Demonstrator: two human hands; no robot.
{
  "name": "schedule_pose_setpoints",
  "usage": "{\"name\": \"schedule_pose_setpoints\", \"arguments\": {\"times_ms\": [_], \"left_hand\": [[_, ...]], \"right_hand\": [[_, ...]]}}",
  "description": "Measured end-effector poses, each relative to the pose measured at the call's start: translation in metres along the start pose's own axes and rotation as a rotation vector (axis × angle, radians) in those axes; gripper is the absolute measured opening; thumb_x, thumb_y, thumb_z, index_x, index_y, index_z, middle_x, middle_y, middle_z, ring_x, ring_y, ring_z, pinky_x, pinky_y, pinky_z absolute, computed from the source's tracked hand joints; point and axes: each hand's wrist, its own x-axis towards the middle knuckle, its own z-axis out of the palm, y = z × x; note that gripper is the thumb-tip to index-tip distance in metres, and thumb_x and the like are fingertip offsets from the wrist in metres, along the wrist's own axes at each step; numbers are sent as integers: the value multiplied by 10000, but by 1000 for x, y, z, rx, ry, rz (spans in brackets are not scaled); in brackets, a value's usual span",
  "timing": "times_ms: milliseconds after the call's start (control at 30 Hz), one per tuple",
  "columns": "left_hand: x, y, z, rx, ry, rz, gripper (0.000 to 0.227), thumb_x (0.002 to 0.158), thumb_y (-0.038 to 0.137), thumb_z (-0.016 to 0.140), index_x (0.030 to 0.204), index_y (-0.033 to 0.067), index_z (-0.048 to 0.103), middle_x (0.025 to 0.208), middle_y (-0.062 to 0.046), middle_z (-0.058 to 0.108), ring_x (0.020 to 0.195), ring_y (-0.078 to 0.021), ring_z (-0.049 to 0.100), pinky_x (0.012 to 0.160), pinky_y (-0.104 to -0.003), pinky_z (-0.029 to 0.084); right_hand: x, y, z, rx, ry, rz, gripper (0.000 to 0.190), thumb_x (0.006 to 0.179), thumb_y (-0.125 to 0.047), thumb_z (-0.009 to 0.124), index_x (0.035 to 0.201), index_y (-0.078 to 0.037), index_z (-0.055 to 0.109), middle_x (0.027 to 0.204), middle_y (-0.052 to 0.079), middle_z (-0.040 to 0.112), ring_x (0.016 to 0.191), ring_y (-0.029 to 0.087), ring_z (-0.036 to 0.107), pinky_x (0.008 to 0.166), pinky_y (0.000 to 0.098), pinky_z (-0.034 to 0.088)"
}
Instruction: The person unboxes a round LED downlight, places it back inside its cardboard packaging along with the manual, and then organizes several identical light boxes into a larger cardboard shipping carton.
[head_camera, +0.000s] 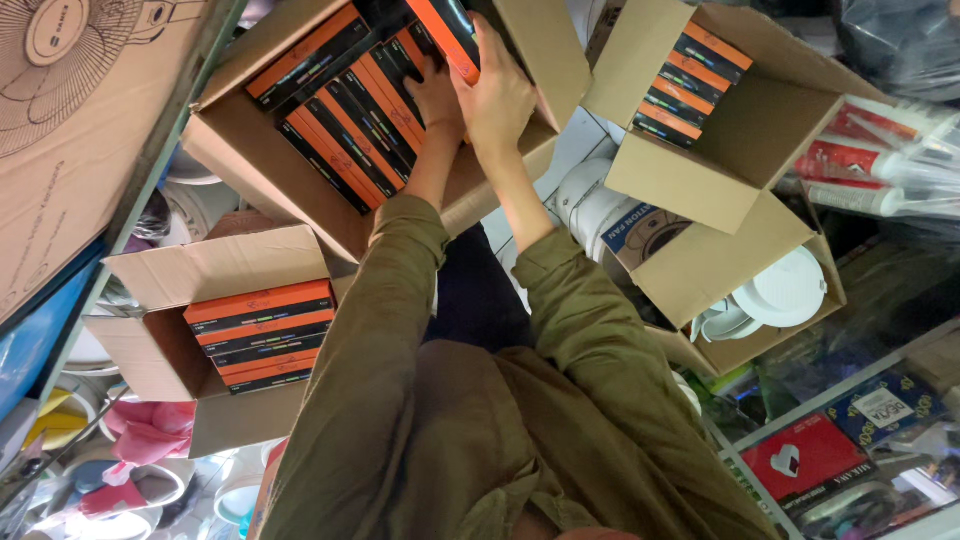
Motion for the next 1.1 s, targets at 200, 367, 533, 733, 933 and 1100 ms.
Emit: {"name": "schedule_pose_setpoints", "arguments": {"times_ms": [200,367,533,733,933,1100], "left_hand": [[-2,1,-14,-184,-42,-7,481,838,438,688,1268,225,650,1203,-27,685,1308,-339,365,918,-762,302],[0,-34,-2,-447,-241,39,361,1022,467,599,1216,222,780,1234,-57,741,1376,-229,520,1080,-547,437],[-30,-76,10,-1422,31,-6,560,1047,526,500,1439,153,645,1415,-108,697,1412,-258,602,1170,-389,481],[-111,-122,0,-2274,45,-319,730,1110,522,418,1614,0,335,1667,-176,399,1502,-287,416,1221,-357,342],[-161,-156,-7,-1735,318,-526,710,1064,432,515,1596,24,283,1645,-142,358,1520,-257,345,1226,-350,267],[-206,-162,-43,-1459,478,-401,563,1131,305,475,1600,24,345,1654,-178,363,1543,-307,344,1262,-382,270]], "right_hand": [[10,26,-13,155,-225,-30,626,838,-294,861,1371,-151,564,1153,118,737,978,343,729,830,419,583],[9,31,-36,150,-222,58,618,854,-296,877,1382,-147,591,1121,153,757,1007,372,729,845,430,576],[-23,46,-71,500,-103,116,678,926,-196,857,1473,-37,488,1413,178,624,1291,282,652,1105,377,521],[-41,59,-45,1086,-359,288,729,1043,-237,742,1597,-7,327,1635,123,408,1515,218,403,1273,344,340],[-68,-2,-18,716,-537,138,769,1009,-363,737,1592,-14,376,1499,204,590,1396,308,582,1144,376,471],[-105,-66,-22,404,-447,-60,738,1012,-438,705,1551,-57,376,1413,237,630,1191,374,699,979,436,581]]}}
